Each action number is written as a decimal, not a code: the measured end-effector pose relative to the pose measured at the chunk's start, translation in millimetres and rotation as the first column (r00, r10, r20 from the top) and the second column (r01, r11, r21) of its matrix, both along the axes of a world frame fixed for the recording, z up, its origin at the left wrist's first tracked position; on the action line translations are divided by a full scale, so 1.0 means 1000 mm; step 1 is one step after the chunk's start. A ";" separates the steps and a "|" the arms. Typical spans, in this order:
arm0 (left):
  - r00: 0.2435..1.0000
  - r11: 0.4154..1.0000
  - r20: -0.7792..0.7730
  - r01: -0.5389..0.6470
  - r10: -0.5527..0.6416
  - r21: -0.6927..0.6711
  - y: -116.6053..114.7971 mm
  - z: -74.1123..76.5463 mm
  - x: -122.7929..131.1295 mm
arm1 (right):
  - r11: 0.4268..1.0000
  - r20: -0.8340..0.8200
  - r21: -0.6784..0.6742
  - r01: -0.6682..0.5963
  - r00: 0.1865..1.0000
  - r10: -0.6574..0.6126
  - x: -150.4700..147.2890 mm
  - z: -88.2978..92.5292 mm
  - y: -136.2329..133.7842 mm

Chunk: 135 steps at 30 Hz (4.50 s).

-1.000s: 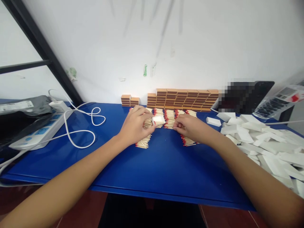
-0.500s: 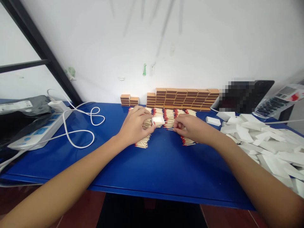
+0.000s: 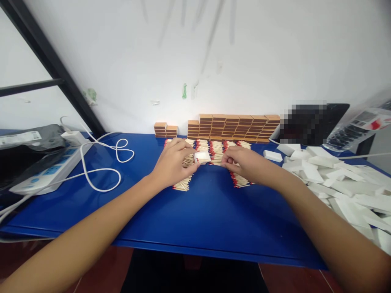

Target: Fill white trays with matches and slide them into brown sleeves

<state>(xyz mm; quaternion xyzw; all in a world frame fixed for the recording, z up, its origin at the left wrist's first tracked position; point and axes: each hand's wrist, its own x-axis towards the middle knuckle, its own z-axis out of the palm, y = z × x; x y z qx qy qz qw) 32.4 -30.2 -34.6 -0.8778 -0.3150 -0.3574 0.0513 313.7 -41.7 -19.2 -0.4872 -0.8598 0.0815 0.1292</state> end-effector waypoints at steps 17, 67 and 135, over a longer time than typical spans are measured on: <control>0.990 0.990 -0.010 0.142 -0.142 -0.023 -0.009 0.002 0.007 | 0.955 -0.127 0.285 -0.083 0.984 0.123 -0.025 -0.011 -0.014; 1.000 0.999 0.017 -0.019 0.020 -0.031 -0.001 0.000 0.000 | 0.998 -0.072 0.059 -0.029 0.997 0.033 -0.008 -0.005 -0.001; 1.000 0.998 -0.029 0.005 -0.007 -0.055 -0.006 0.000 0.004 | 0.988 -0.113 0.147 -0.056 0.991 0.073 -0.010 0.001 -0.006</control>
